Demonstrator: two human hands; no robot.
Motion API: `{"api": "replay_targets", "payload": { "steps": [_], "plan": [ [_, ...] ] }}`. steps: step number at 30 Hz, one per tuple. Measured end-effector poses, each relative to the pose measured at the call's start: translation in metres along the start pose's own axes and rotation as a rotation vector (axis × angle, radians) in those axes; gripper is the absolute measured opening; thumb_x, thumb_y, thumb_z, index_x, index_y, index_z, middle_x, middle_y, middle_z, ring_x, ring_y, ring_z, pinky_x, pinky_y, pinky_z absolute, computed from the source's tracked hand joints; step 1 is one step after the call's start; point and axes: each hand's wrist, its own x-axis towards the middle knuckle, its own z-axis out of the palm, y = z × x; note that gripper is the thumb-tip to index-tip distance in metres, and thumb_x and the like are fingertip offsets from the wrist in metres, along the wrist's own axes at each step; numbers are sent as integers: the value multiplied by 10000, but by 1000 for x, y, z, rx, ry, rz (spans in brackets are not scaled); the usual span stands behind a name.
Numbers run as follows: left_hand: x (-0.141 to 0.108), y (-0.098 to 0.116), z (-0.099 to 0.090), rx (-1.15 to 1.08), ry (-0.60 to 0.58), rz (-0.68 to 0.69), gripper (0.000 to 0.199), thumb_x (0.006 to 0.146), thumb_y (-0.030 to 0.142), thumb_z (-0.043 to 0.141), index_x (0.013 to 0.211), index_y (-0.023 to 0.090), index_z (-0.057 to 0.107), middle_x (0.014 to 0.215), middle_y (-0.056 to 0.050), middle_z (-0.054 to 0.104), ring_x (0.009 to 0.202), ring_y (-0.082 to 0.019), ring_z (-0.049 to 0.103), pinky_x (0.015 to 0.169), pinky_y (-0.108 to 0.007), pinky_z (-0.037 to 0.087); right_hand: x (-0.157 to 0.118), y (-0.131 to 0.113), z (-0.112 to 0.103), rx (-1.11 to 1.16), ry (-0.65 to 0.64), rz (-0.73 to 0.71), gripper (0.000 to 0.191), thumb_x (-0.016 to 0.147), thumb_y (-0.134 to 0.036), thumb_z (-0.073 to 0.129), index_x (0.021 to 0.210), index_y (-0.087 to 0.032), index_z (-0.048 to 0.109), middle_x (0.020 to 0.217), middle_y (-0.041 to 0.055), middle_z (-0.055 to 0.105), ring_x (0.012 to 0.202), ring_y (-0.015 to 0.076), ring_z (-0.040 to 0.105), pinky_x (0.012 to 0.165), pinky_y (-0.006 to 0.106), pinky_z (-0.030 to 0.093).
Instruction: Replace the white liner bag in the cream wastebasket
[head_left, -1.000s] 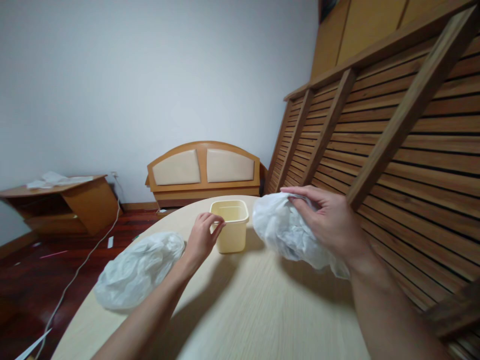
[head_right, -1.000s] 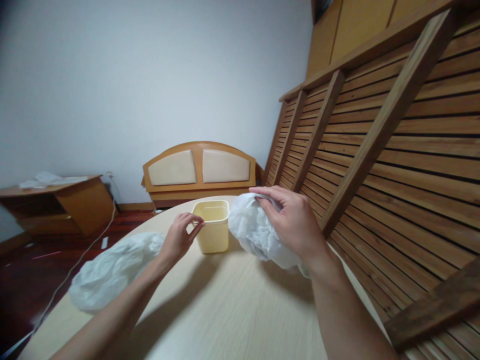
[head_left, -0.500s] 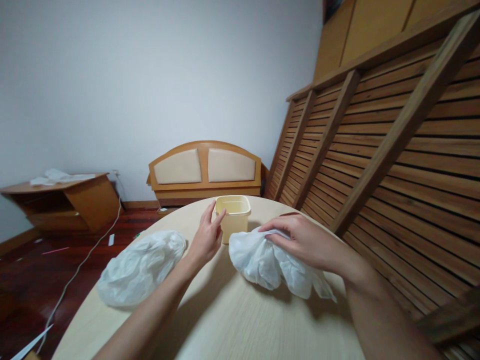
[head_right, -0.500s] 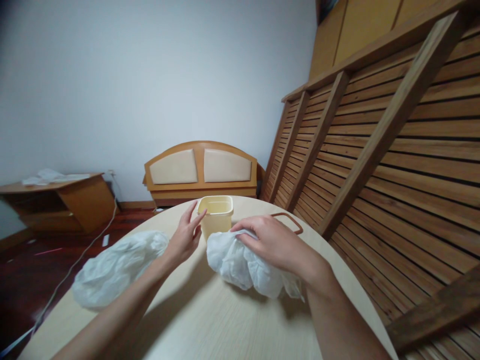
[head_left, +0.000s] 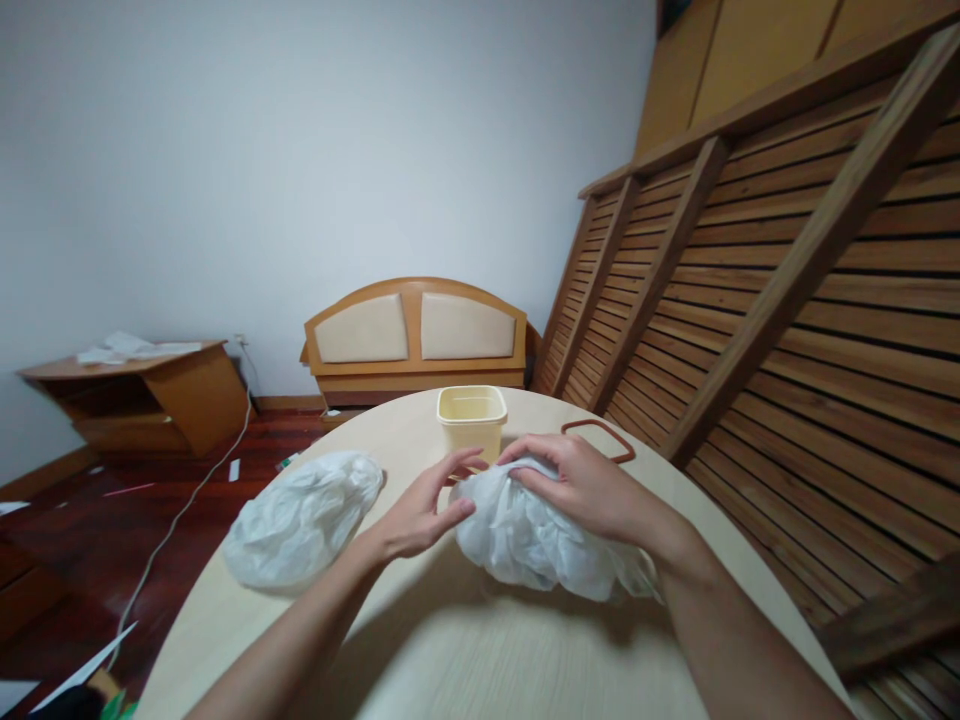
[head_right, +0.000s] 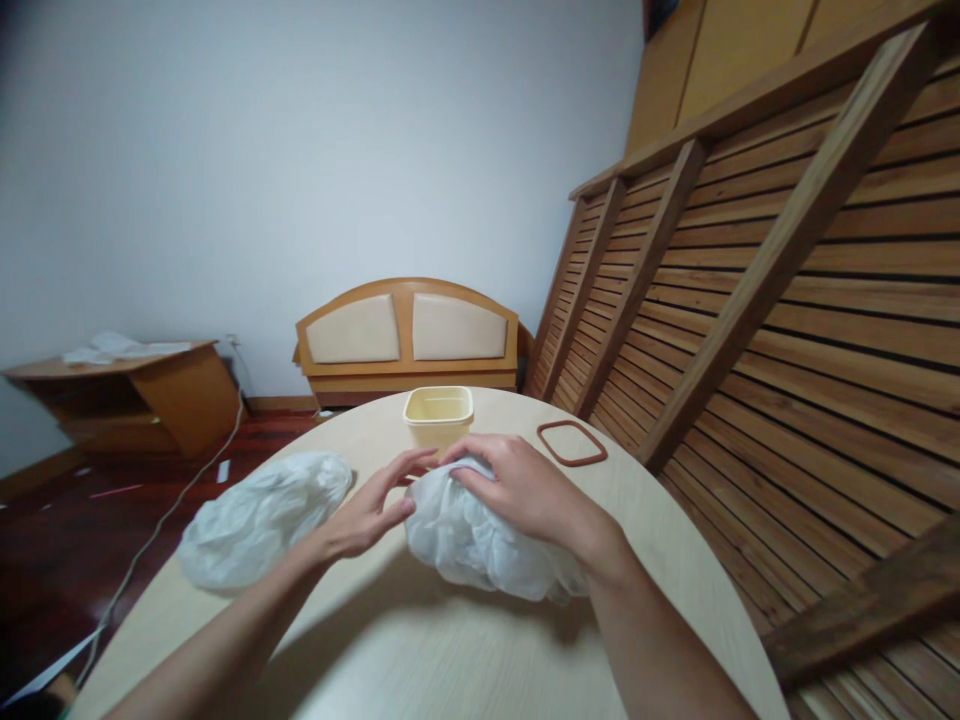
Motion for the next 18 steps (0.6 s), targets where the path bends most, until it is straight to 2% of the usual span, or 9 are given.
{"api": "replay_targets", "payload": {
  "steps": [3,5,6,7,9,12,14,18],
  "plan": [
    [-24,-13,4,-140,61,-84,755,923,711,436,1481,205,388,1466,-159,511,1350,-323,472,1098,-478,385,-3,-5,7,77,25,8,202,948,-242,562,1095,-229,701,1125,27,743,1039,189,672,934,315,478],
    [-38,-20,8,-170,132,-125,690,929,682,459,1428,205,465,1458,-137,525,1349,-313,468,1133,-463,342,-5,-4,14,120,34,6,222,948,-240,558,1134,-227,678,1156,36,726,1075,195,658,957,330,473],
    [-44,-23,10,-190,163,-145,659,917,669,498,1380,201,515,1418,-129,560,1314,-310,497,1112,-447,366,-6,-2,18,135,39,6,235,946,-240,557,1154,-228,665,1169,39,717,1091,198,651,970,339,470],
    [-48,-26,11,-221,200,-165,636,897,667,532,1320,193,562,1352,-124,607,1251,-304,543,1059,-426,414,-7,0,21,143,43,10,248,945,-239,556,1173,-228,653,1181,42,710,1105,201,644,983,348,465],
    [-54,-30,14,-288,233,-230,586,854,666,594,1155,167,647,1121,-107,700,1007,-262,639,853,-357,503,-9,4,27,147,59,29,273,943,-236,550,1202,-230,634,1203,45,695,1131,205,631,1008,363,453],
    [-54,-33,16,-338,298,-310,525,795,654,672,885,137,679,755,-44,671,648,-157,579,610,-264,454,-11,9,33,146,83,72,288,940,-238,537,1216,-226,621,1207,54,686,1140,212,625,1018,377,450],
    [-51,-32,18,-355,369,-333,511,765,644,704,814,136,666,656,-11,619,566,-126,529,555,-242,427,-12,11,33,151,97,92,288,935,-247,538,1209,-218,620,1197,61,687,1138,218,627,1015,383,455],
    [-45,-31,15,-330,529,-326,500,756,641,696,809,145,656,619,18,573,525,-115,494,480,-220,397,-17,16,26,119,78,98,276,933,-275,551,1191,-219,632,1183,63,699,1133,224,634,1007,381,458]
  ]
}}
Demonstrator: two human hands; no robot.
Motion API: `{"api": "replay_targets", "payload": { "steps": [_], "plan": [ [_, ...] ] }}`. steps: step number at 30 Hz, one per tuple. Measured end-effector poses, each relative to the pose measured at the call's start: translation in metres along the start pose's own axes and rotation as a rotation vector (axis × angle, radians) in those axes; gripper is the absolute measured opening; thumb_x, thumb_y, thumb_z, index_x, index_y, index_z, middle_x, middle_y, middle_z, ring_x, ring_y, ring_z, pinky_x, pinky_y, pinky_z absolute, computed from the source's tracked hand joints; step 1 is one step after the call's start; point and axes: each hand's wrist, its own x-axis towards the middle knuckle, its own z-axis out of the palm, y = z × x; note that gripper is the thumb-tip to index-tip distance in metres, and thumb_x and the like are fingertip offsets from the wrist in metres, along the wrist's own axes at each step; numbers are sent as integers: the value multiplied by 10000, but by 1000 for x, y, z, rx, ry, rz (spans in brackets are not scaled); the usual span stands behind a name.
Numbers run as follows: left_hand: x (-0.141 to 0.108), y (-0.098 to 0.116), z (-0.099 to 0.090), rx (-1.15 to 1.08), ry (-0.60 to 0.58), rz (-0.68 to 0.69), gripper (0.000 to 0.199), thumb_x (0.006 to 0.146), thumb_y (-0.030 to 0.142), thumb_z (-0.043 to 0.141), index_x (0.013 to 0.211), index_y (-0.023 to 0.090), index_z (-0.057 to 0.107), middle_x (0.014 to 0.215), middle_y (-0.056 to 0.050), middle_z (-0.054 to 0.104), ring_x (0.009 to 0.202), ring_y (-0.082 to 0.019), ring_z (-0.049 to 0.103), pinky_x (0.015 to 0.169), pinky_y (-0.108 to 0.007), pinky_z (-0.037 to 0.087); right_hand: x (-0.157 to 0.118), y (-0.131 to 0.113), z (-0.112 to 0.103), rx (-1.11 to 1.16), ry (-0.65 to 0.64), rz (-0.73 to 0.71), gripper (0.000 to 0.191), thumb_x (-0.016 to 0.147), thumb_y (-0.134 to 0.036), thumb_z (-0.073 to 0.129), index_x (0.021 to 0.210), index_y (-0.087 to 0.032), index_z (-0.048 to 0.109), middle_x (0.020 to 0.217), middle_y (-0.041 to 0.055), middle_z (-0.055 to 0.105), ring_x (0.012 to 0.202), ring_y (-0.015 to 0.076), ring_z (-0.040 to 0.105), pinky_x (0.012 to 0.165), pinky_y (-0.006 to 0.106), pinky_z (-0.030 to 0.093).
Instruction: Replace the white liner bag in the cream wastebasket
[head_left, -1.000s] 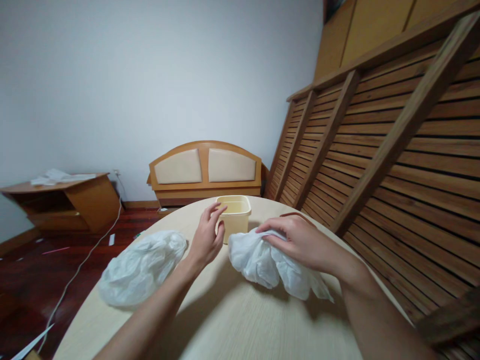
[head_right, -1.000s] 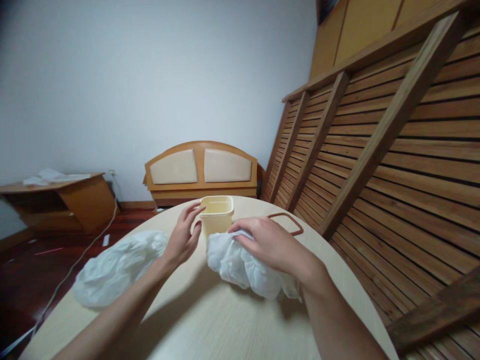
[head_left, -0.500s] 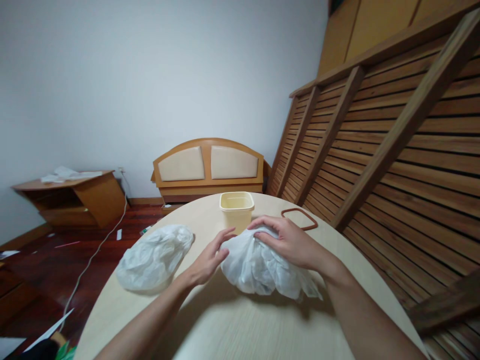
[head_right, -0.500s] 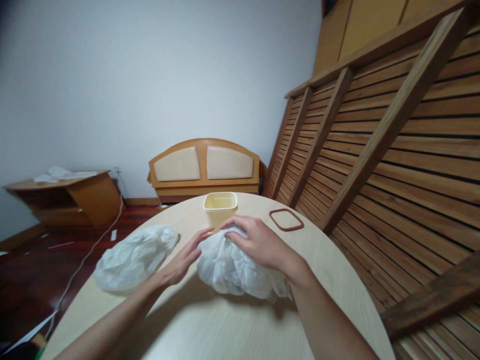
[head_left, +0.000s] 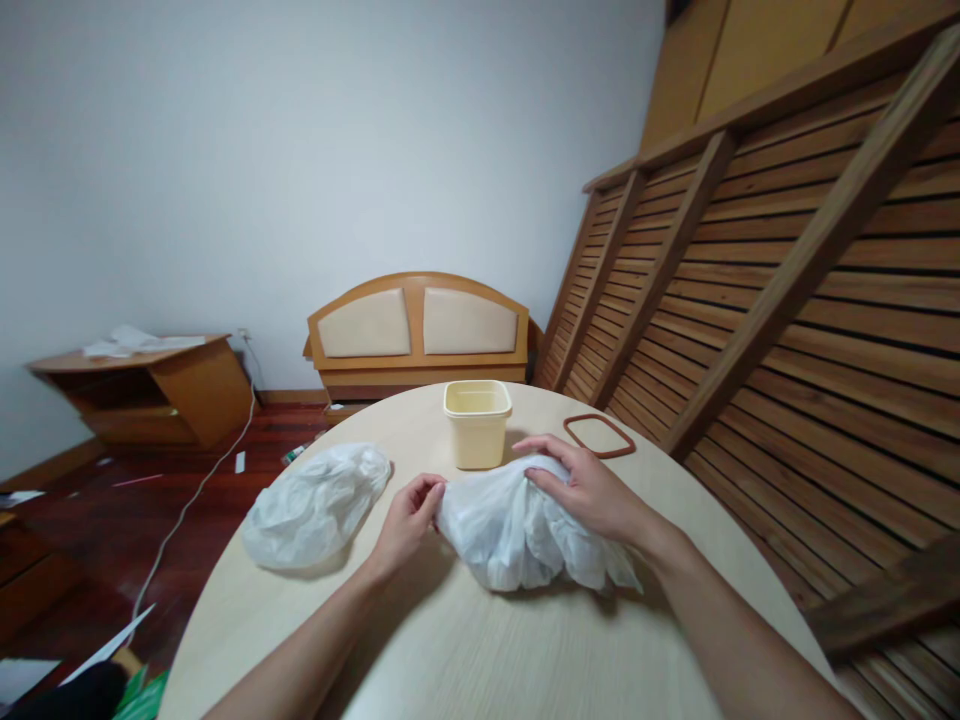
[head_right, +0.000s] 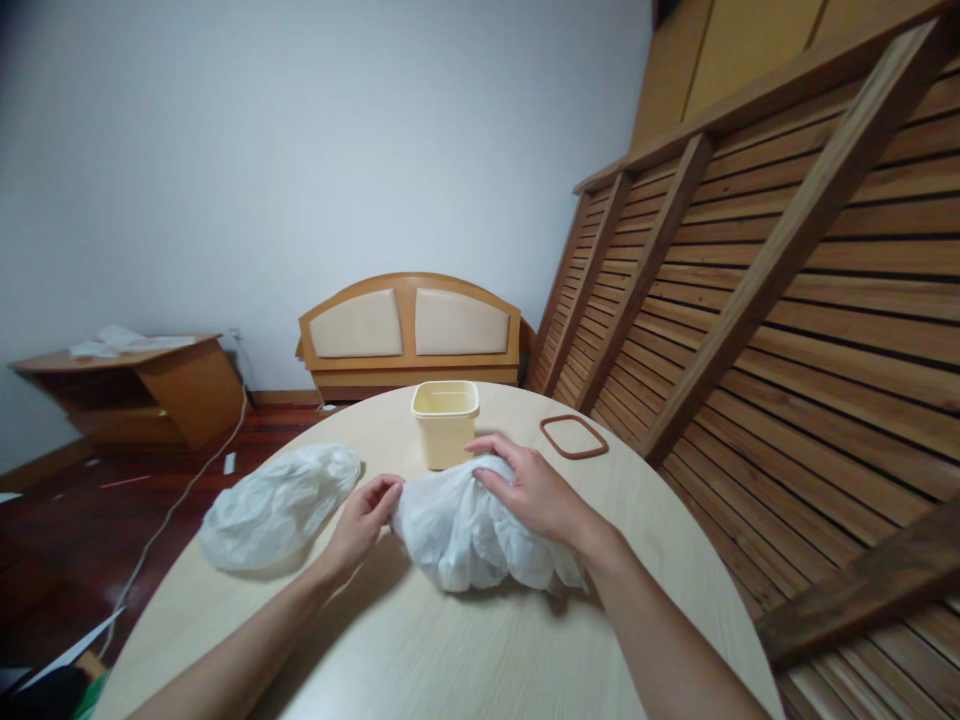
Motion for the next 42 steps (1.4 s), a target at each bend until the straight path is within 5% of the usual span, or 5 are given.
{"api": "replay_targets", "payload": {
  "steps": [8,13,28,36,42],
  "plan": [
    [-14,8,5,298,57,315,401,941,475,552,1178,169,659,1115,-128,706,1021,-248,665,902,-385,533,-9,21,-25,-201,-228,25,278,952,-369,562,1155,-252,711,1128,52,753,1029,248,687,915,365,502],
    [-36,9,43,691,-152,570,893,784,549,747,1530,247,359,1633,-185,231,1501,-413,223,1172,-633,278,-23,56,-37,-372,-285,151,373,846,-338,673,1208,-257,714,1185,81,743,1087,306,682,966,429,506],
    [-24,-19,72,716,-353,518,505,830,285,695,1302,189,545,1619,-189,214,1507,-371,220,1194,-590,287,-38,72,6,-391,-347,145,1222,547,-563,895,1570,-210,327,1623,176,307,1492,375,282,1219,589,185],
    [-21,-19,62,732,-252,599,576,776,74,537,1334,218,511,1611,-134,283,1513,-350,209,1192,-604,285,-44,79,42,-194,-241,78,881,784,-376,790,1549,-249,372,1521,145,495,1370,322,500,1131,511,407],
    [-19,-10,47,928,-420,573,673,912,338,573,1542,286,342,1651,-116,254,1510,-383,226,1186,-622,280,-43,76,63,-88,-255,57,890,880,-323,681,1609,-256,176,1589,160,388,1424,303,434,1153,520,373]
  ]
}}
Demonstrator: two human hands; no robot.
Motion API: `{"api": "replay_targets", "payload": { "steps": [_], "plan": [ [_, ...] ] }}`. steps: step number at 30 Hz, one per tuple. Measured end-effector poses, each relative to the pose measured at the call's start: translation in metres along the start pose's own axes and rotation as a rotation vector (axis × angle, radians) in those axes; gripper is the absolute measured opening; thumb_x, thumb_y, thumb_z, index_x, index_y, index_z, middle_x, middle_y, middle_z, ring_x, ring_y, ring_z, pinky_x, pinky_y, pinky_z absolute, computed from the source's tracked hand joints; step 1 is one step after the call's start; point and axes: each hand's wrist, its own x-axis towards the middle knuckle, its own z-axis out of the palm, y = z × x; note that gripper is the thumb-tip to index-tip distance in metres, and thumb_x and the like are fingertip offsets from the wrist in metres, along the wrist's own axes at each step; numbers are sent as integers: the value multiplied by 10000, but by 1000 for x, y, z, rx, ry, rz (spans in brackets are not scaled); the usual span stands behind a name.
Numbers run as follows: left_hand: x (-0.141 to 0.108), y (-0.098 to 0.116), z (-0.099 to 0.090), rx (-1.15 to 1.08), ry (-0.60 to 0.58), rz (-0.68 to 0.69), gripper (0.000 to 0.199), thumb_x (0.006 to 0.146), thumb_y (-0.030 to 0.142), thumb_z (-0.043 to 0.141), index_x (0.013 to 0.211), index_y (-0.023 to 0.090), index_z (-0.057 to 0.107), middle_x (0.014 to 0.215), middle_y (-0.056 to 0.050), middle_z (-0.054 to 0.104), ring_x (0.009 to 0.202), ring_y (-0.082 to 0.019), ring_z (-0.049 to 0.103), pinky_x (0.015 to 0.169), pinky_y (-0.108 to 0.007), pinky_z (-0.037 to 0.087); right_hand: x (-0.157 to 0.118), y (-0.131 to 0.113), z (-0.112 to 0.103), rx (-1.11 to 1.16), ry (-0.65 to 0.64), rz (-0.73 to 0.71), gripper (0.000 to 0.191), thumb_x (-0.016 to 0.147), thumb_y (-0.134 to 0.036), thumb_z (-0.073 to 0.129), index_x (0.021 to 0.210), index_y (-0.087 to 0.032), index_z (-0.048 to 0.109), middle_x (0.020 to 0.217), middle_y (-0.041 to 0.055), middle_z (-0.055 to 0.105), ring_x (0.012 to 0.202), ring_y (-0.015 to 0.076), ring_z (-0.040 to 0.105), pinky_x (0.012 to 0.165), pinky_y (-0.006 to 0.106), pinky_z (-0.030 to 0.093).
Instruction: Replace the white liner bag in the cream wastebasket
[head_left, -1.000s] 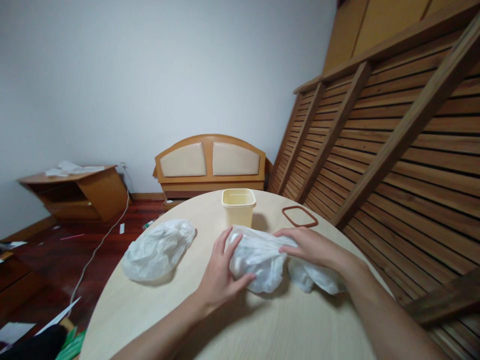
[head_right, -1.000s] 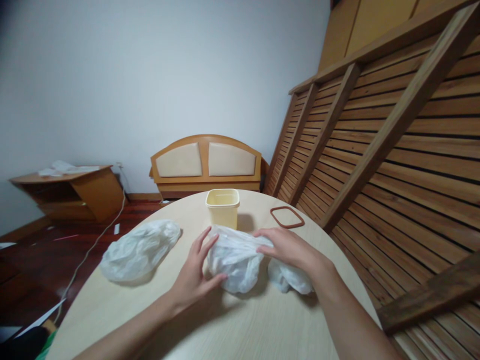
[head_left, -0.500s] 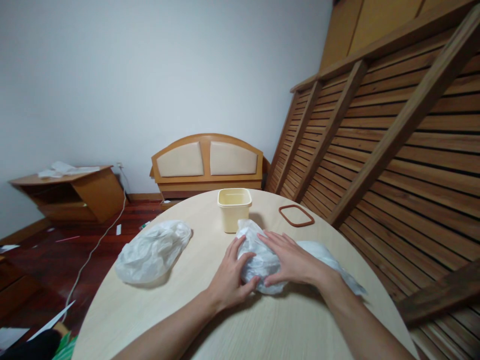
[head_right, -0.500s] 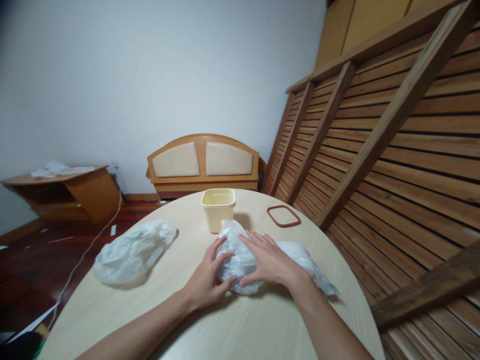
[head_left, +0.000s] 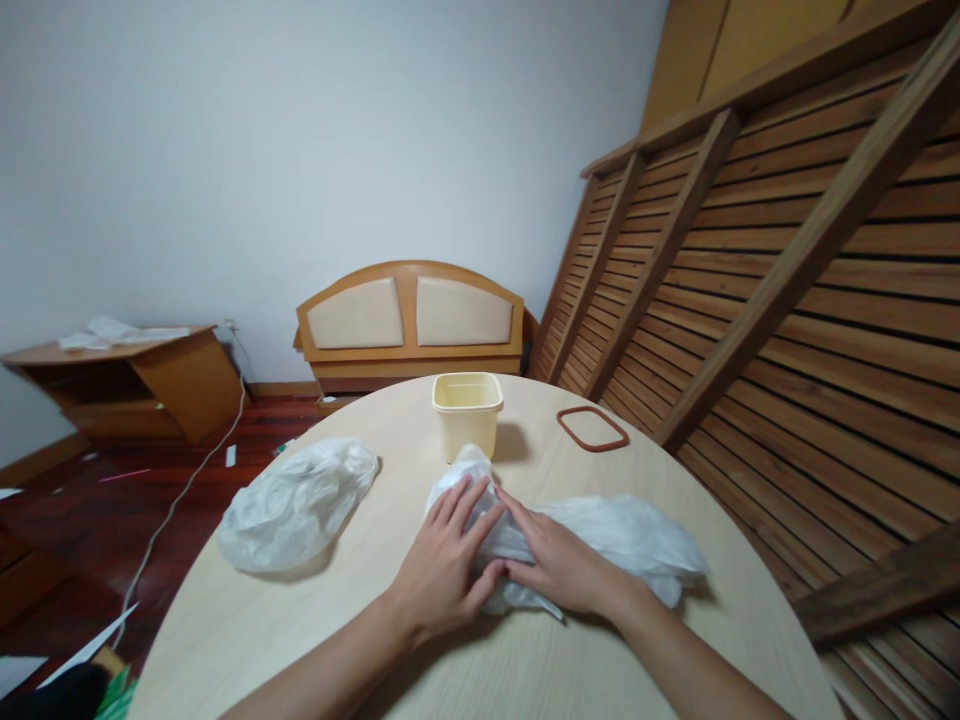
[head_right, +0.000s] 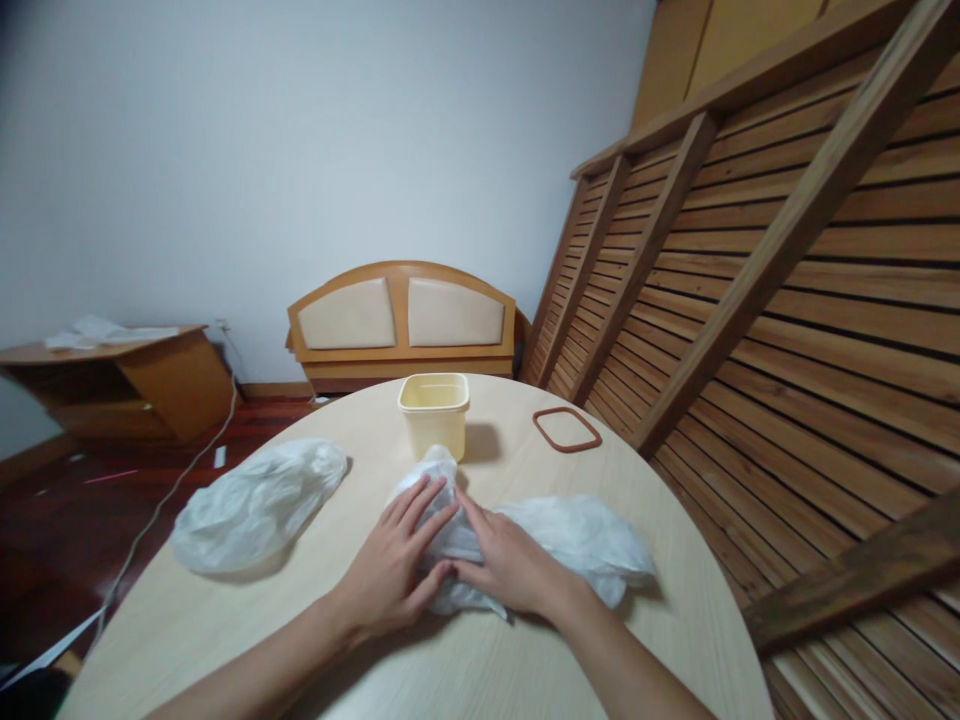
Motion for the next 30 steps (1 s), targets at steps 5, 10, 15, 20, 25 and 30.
{"api": "replay_targets", "payload": {
  "steps": [5,10,15,20,25,30],
  "plan": [
    [-1,-16,-1,10,-70,-49,808,868,498,648,1572,359,276,1682,-98,149,1524,-458,89,1165,-693,239,-2,14,-8,-99,-118,-15,1281,621,-572,854,1618,-227,127,1664,170,190,1511,357,234,1210,563,245],
    [2,-35,3,-105,21,-176,873,849,569,648,1571,237,287,1669,-181,129,1519,-443,147,1180,-665,239,-2,17,-6,-195,-87,-13,1384,572,-631,845,1621,-235,33,1689,150,48,1542,348,96,1228,558,183],
    [4,-40,10,-278,47,-182,819,876,535,633,1540,197,294,1571,-211,316,1453,-381,333,1179,-605,298,-1,6,4,-257,4,-61,1432,516,-665,858,1623,-222,65,1689,158,32,1542,365,66,1235,549,157],
    [4,-31,6,-288,5,-67,853,837,486,695,1539,231,282,1478,-189,402,1368,-372,412,1130,-592,366,0,2,10,-258,25,-64,1419,535,-620,863,1622,-239,34,1690,156,-2,1539,375,81,1223,560,174],
    [4,-27,-13,-284,-98,59,842,827,523,707,1523,242,324,1423,-176,466,1318,-353,451,1109,-564,399,2,6,10,-222,57,-48,1337,567,-569,863,1617,-234,106,1666,172,168,1510,373,203,1202,544,233],
    [-1,-34,-21,-162,-219,172,1137,693,646,780,1582,246,195,1594,-214,264,1472,-430,249,1166,-634,291,8,5,10,-184,55,-56,1222,566,-474,879,1577,-219,242,1580,177,373,1439,358,365,1177,531,290]
  ]
}}
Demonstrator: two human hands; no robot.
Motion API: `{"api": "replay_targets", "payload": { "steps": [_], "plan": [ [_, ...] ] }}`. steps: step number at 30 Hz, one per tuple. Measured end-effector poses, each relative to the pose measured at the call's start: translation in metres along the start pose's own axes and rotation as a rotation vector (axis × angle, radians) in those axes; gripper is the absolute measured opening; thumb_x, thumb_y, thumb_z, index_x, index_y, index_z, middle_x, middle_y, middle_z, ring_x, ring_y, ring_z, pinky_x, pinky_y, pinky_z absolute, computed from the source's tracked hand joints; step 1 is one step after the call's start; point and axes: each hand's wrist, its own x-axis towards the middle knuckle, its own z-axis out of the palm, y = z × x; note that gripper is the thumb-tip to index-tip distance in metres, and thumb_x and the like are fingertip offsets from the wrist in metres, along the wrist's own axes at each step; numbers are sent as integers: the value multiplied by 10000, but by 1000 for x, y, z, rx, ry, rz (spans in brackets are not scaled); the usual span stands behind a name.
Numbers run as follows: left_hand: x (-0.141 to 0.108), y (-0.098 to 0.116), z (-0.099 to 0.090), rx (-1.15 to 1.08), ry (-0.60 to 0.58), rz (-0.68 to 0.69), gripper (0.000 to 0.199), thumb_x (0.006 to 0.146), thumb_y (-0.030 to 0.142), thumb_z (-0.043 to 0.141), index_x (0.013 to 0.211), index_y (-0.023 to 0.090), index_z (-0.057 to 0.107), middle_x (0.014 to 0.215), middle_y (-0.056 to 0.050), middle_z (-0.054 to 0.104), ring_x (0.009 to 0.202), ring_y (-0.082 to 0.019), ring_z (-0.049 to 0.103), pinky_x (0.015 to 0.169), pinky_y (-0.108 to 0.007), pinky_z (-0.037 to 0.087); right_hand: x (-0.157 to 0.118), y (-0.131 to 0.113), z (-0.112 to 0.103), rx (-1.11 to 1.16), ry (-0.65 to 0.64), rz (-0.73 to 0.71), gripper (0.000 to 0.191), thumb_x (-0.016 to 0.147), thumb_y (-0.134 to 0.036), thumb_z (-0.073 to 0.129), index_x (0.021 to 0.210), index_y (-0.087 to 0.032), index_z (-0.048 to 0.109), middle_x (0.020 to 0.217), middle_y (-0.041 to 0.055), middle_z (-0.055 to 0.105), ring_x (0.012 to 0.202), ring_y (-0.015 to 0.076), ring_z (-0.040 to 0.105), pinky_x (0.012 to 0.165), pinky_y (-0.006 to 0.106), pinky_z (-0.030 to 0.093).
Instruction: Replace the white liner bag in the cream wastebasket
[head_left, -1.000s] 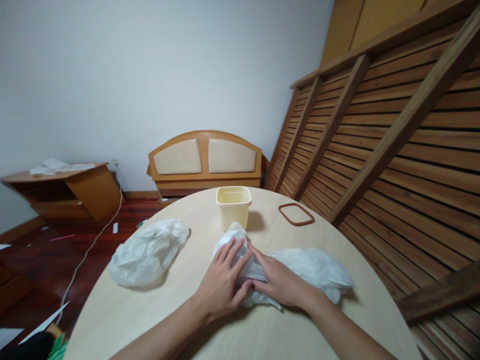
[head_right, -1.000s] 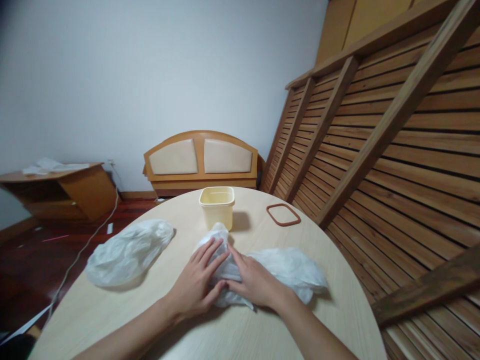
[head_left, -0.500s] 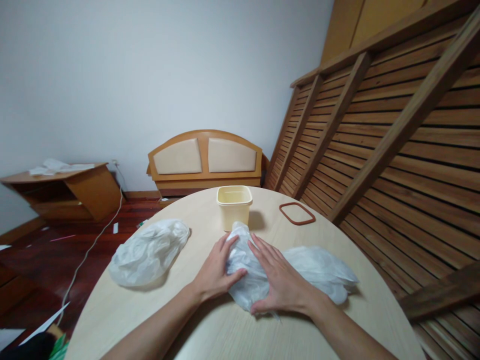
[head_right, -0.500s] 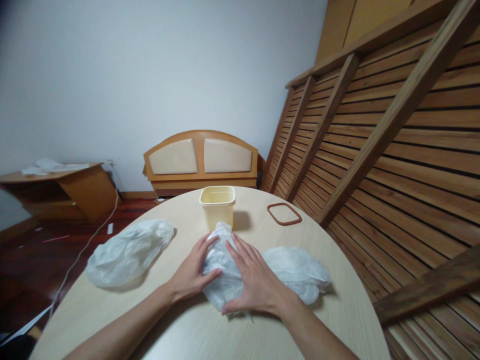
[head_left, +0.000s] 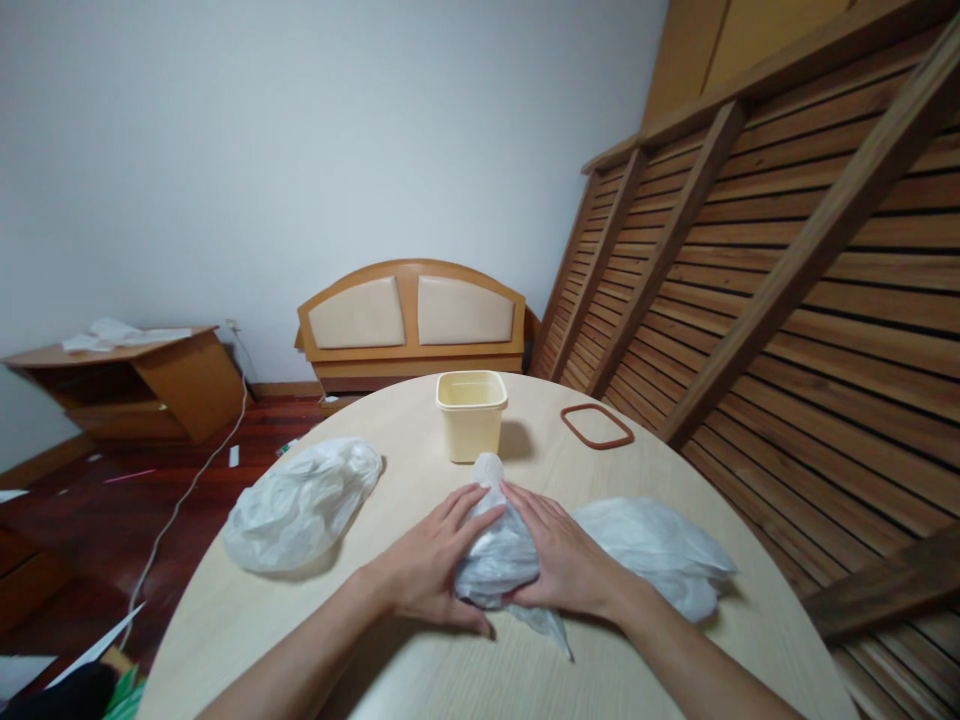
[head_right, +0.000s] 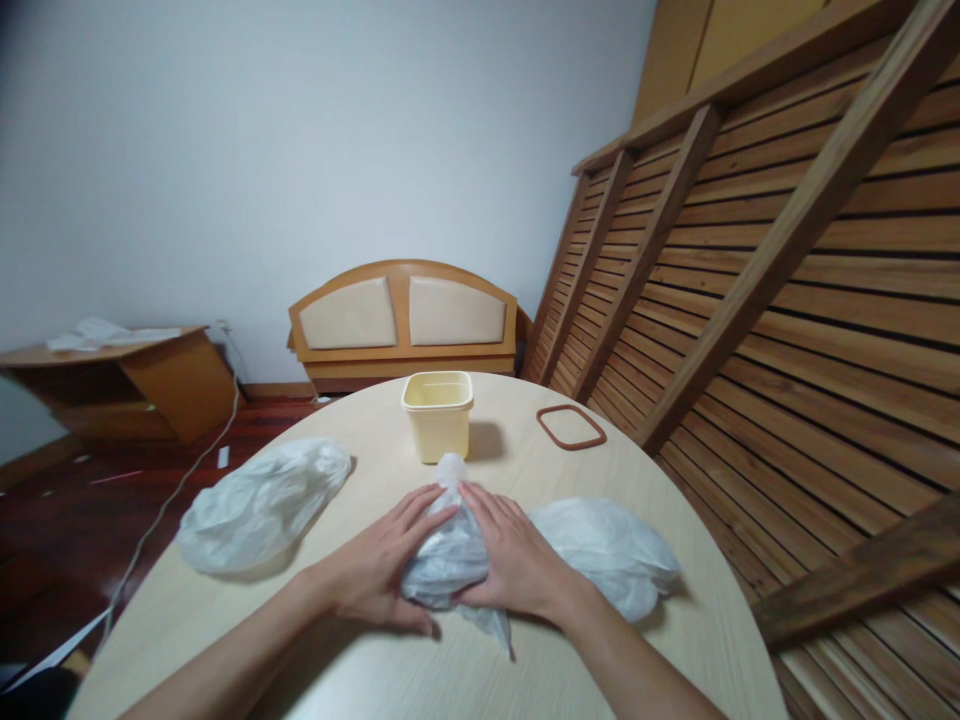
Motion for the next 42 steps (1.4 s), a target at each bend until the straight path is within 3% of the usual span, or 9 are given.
{"api": "replay_targets", "payload": {
  "steps": [3,9,12,15,20,26,31,35,42],
  "plan": [
    [-1,-2,3,46,-2,-27,1077,748,618,747,1586,243,186,1621,-210,230,1483,-421,245,1168,-618,300,2,-1,2,32,15,-4,1082,604,-434,863,1527,-218,339,1532,166,447,1400,335,429,1165,503,326],
    [2,-3,-6,93,-23,-74,839,767,402,733,1498,218,364,1454,-175,489,1295,-359,492,1077,-531,436,4,-2,7,62,31,-17,939,693,-437,824,1488,-201,385,1497,171,495,1363,311,486,1141,479,375],
    [1,5,-15,159,-24,-109,822,738,474,751,1448,204,437,1429,-188,512,1314,-406,468,1073,-576,420,6,-6,9,61,11,-18,931,719,-384,806,1508,-190,352,1521,180,471,1373,311,478,1140,486,380],
    [2,22,-17,196,13,-63,930,742,634,712,1490,195,377,1550,-192,400,1439,-428,326,1158,-603,304,9,-14,13,50,4,-3,784,737,-251,752,1447,-150,434,1472,187,522,1359,298,493,1142,471,384],
    [7,42,-3,237,-5,-82,841,909,550,566,1553,137,217,1601,-200,337,1459,-336,355,1170,-501,332,8,-25,13,47,-66,-12,621,733,-180,727,1328,-136,554,1367,182,605,1291,293,544,1117,438,407],
    [4,27,4,312,-36,-124,784,853,284,626,1545,202,266,1502,-121,498,1357,-314,467,1122,-480,373,-10,-10,-19,-58,-140,48,816,720,-449,816,1427,-179,510,1420,140,588,1279,319,537,1103,465,387],
    [-3,12,-2,401,-91,-120,681,798,185,648,1446,237,446,1406,-99,568,1337,-327,475,1111,-487,375,-26,10,-40,-222,-155,141,721,733,-197,699,1435,-212,533,1387,98,631,1232,312,564,1092,459,348],
    [-4,8,-3,456,-100,-163,552,811,185,637,1354,222,541,1378,-97,588,1346,-334,468,1136,-514,346,-30,20,-52,-311,-136,169,577,706,-8,524,1203,-252,685,1140,52,751,1047,250,662,967,393,393],
    [-2,18,-6,417,-53,-232,422,834,344,646,1232,205,619,1287,-105,644,1320,-337,487,1151,-534,316,-36,34,-83,-588,77,245,516,727,74,426,1058,-204,707,1057,76,754,1045,265,652,994,449,357]
  ]
}}
